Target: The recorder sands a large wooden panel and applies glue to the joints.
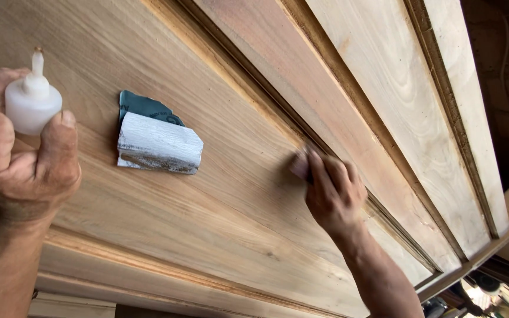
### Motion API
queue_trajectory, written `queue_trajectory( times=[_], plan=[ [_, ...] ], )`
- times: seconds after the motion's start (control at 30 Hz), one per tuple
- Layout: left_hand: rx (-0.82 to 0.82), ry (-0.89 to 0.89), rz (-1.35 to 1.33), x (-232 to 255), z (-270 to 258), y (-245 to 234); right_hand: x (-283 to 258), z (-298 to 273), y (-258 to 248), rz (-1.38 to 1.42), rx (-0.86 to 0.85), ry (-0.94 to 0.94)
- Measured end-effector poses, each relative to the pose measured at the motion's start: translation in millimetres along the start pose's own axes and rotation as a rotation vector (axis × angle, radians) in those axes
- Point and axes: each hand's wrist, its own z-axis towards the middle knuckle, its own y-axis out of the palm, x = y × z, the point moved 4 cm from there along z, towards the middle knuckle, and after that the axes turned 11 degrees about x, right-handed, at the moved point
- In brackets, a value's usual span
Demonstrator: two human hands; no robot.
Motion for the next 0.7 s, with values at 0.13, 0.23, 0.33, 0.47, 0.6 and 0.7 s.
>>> queue_trajectory(
  times=[0.13,0.23,0.33,0.47,0.6,0.7],
  plan=[
    [0.025,-0.089,-0.025,5,-4,1,31,-91,-30,-0.083,-0.028,0.124],
    [0.070,0.027,0.085,5,4,0,39,-72,-37,-0.006,-0.031,0.258],
    [0.100,0.047,0.135,10,2,-1,30,-12,-22,0.488,0.072,0.388],
    [0.085,0.065,0.067,1,1,3,17,34,4,0.222,0.219,0.229],
    [0.081,0.070,0.088,2,-2,0,12,39,17,0.038,0.286,0.149],
    [0.064,0.031,0.038,2,-2,1,10,33,21,-0.042,0.248,0.101]
  ],
)
